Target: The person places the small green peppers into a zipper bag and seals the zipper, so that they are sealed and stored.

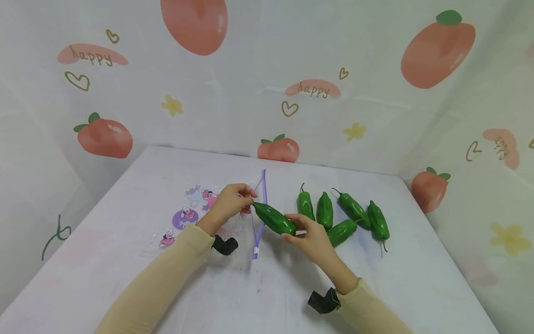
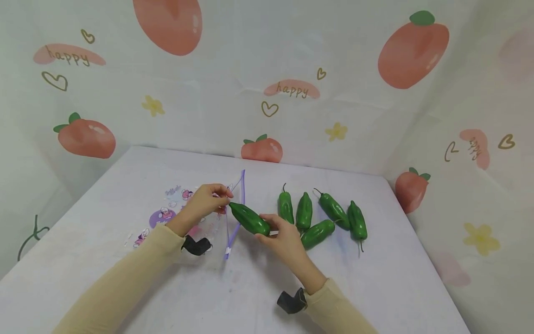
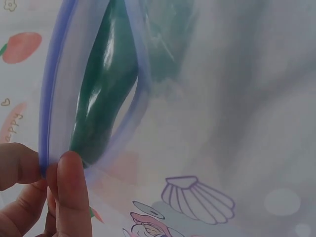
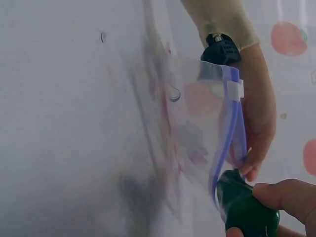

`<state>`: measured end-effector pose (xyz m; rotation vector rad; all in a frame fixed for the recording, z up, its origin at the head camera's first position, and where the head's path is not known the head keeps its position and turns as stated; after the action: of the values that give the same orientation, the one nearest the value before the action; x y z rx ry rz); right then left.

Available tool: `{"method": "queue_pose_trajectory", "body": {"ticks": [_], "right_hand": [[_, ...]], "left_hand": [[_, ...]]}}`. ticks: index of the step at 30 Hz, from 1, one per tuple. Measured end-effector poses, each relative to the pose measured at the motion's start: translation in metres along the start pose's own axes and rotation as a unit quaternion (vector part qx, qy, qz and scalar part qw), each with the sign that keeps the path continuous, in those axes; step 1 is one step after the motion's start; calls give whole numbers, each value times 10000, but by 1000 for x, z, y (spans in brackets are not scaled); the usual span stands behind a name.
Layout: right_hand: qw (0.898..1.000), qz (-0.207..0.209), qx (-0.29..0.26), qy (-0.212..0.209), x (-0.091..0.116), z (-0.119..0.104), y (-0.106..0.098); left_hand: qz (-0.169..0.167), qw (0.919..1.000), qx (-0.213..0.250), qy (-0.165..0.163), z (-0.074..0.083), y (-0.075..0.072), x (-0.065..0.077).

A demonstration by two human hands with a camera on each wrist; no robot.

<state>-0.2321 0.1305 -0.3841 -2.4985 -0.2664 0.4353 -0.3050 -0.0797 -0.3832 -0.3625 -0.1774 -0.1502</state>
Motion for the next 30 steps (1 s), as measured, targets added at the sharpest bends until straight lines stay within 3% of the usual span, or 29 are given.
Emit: {"method": "queue_pose_trajectory", "body": {"ticks": [13, 22, 30], "right_hand": [[9997, -193, -17, 123, -15, -7, 0], [9987, -273, 391, 169, -23, -6, -3], [9982, -317, 419, 287, -28, -3, -4]], "left_hand": [[63, 10000, 56, 16, 4, -2, 0], [27, 9999, 121, 8, 3, -3, -1], [19, 10000, 66, -37, 4, -2, -2]]}}
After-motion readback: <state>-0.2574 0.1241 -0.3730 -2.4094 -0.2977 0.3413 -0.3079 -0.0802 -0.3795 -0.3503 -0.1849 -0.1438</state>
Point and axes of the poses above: each hand's wrist, its own x-axis away from the middle knuckle, its own y-axis out of the palm, z = x × y, the point moved 7 cm from there along -x, towards the middle knuckle, and after that the axes turned 10 degrees about -y, right-handed, at the moved point
